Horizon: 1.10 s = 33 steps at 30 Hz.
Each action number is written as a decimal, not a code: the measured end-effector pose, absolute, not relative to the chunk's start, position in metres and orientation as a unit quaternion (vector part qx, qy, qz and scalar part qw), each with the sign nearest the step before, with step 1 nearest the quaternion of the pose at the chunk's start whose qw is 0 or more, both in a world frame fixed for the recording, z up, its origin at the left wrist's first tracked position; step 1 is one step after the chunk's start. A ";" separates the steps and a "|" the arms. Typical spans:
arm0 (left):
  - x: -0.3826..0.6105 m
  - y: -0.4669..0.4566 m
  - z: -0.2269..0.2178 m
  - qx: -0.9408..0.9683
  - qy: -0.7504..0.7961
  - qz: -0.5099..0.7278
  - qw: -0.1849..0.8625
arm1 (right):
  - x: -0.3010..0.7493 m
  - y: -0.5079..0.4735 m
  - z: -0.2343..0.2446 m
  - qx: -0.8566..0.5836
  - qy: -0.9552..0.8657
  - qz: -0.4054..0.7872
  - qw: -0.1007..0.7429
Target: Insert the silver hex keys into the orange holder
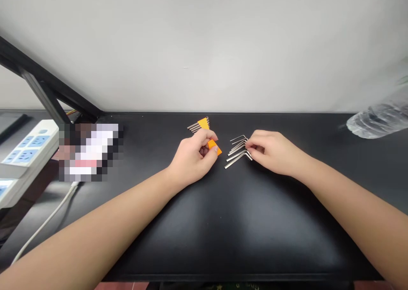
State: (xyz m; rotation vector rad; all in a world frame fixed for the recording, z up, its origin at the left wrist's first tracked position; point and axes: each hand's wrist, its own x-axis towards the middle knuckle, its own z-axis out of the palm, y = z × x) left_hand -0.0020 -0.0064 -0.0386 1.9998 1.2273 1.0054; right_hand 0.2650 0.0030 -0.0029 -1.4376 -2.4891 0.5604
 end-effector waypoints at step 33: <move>0.003 -0.015 -0.035 0.852 0.373 0.340 0.141 | 0.277 -0.038 0.017 -0.504 -0.775 0.250 0.288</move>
